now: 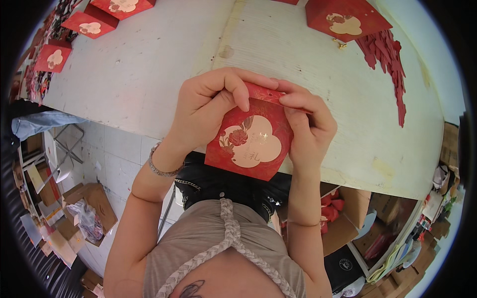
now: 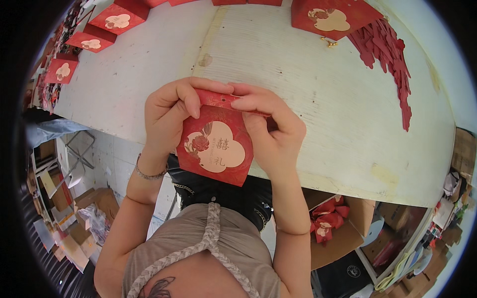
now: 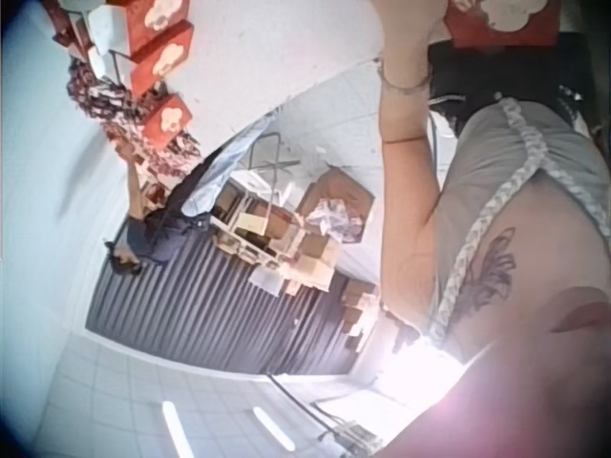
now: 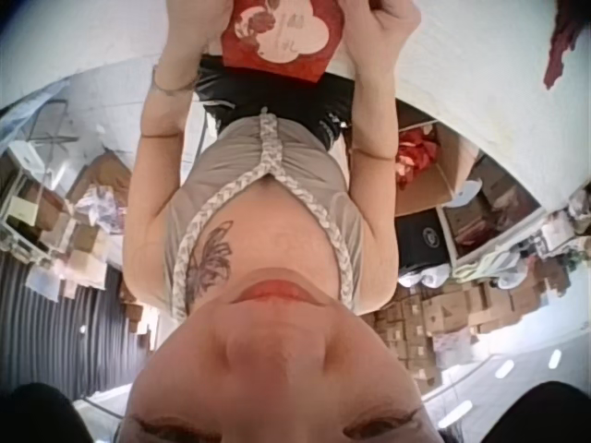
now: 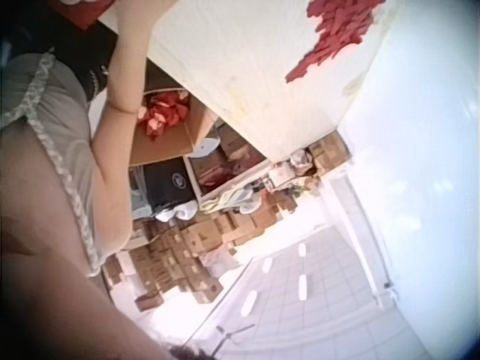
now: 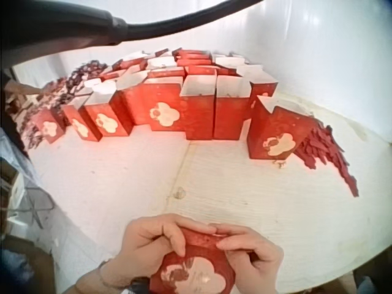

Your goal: The person assembles small red paper boxes by folding flaps and inserting red sticks. They place small gold beads into the boxes and arrange the finished boxes on the table.

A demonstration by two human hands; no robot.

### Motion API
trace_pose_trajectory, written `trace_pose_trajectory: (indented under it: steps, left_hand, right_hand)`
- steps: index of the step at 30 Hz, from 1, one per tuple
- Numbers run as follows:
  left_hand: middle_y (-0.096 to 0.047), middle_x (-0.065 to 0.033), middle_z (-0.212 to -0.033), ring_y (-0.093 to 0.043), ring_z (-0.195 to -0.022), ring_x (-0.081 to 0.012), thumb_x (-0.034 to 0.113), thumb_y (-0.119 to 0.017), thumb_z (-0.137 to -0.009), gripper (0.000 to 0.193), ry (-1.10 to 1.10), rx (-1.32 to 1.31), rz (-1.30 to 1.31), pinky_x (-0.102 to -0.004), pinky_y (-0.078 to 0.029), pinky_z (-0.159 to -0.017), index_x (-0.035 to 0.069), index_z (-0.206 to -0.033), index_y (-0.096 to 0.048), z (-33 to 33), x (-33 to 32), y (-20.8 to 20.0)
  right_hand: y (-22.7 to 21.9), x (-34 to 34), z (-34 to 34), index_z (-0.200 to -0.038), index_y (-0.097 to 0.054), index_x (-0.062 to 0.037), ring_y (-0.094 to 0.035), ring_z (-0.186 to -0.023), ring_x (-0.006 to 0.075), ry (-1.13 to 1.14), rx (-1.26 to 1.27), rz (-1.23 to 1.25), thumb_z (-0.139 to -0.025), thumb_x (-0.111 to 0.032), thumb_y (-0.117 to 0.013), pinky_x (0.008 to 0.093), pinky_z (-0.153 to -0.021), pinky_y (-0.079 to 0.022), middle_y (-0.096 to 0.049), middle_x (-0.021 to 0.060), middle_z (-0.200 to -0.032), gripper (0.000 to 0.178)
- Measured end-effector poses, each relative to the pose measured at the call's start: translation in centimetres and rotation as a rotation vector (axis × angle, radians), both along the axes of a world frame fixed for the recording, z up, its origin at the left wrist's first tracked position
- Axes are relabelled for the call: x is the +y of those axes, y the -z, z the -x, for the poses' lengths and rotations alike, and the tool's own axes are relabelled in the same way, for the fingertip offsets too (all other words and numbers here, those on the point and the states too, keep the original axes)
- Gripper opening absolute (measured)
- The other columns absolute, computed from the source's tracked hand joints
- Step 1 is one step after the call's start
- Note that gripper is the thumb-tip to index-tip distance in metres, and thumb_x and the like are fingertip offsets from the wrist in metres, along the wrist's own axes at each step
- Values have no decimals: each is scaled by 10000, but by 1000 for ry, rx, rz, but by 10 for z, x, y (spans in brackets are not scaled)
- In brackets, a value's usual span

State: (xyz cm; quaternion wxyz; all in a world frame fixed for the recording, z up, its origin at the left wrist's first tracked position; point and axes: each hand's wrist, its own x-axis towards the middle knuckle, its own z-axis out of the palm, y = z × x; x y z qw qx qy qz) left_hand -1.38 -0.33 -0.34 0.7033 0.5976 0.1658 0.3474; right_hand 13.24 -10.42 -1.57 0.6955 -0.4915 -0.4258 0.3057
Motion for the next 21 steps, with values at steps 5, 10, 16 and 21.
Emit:
trace_pose_trajectory:
  steps: [5, 10, 16, 21]
  left_hand:
    - [-623, -186, -1082, -590, -1026, -205, -63, -387, -795, 170, -32, 117, -105, -329, -468, -913, -8, -817, -547, -1, 0, -4]
    - [-616, -121, -1030, -573, -944, -160, -40, -417, -808, 191, -53, 52, -37, -271, -456, -852, -7, -900, -581, -2, -2, -5]
    - [-614, -26, -858, -547, -779, -69, 162, -560, -924, 177, -60, 477, 8, -204, -446, -682, 1, -863, -601, 1, -8, -26]
    - [-585, -3, -730, -502, -690, -56, 184, -560, -936, 209, -165, 413, -226, -208, -423, -620, -6, -860, -603, 11, -12, -24]
  right_hand:
    - [8, 3, 4, -846, -657, 3, -581, -714, 70, 151, -168, -81, -831, 102, -525, 196, -599, -444, -698, 149, -959, 165]
    - [7, 0, 2, -812, -637, -8, -580, -680, 86, 146, -225, -48, -796, 118, -512, 212, -555, -439, -695, 168, -948, 179]
    - [13, 7, -6, -855, -622, -12, -617, -750, 176, 41, -364, -316, -747, 116, -485, 249, -636, -480, -665, 199, -1026, 217]
    - [-14, -7, 13, -1029, -635, -3, -609, -875, 186, 64, -82, 35, -901, -53, -486, 276, -803, -466, -650, 175, -1059, 202]
